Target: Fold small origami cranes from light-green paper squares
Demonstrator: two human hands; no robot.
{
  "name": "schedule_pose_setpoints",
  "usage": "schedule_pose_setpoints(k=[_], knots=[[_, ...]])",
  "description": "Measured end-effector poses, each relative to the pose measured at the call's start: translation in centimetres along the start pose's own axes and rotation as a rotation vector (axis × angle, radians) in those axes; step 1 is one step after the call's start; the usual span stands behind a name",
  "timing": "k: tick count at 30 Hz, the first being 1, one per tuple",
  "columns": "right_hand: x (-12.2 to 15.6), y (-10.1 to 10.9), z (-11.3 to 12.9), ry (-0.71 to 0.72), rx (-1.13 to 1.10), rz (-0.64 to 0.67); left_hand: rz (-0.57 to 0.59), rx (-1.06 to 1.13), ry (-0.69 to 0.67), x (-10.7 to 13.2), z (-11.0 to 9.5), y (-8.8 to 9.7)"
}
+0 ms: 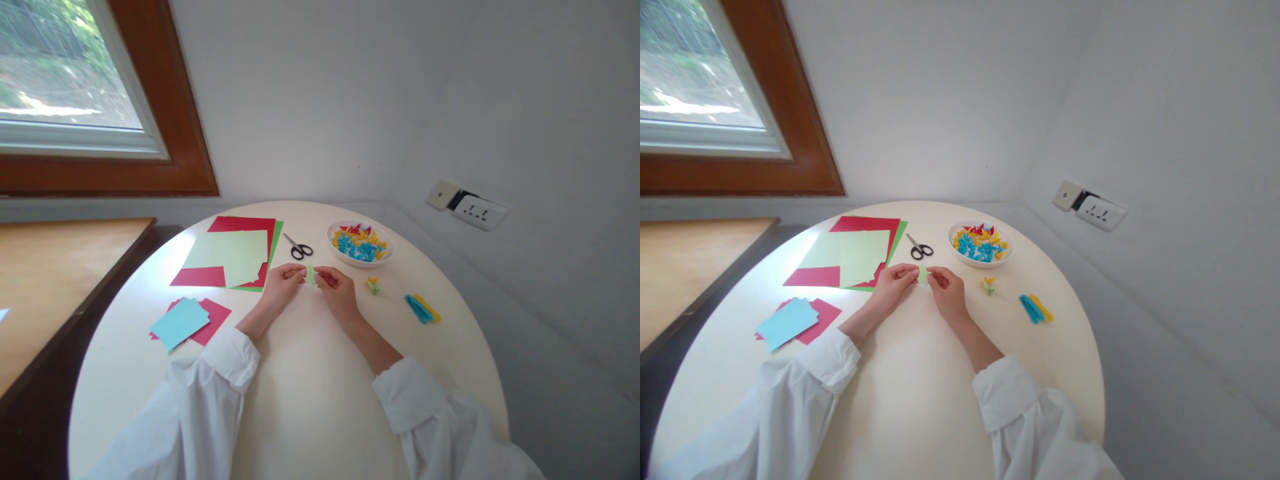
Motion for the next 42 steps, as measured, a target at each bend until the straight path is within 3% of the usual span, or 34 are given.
schedule_pose_setpoints(k=[29,42], knots=[[0.00,0.09,0.25,0.048,0.066,-0.005,0.022,-0.109,-0.055,-0.28,0.22,-0.02],[0.01,0.04,-0.11,-0.024,0.058,-0.016,-0.019,-0.127,-0.070,-0.43,0.39,0.36]])
Point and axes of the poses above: each hand's wrist, its own x-axis away from the middle knuckle, its own y-axis out of the back of the hand, z = x × y, the point moved 6 cm from there along -x, towards the middle knuckle, and after that the axes turned 5 degrees about x, right-handed, at the moved point
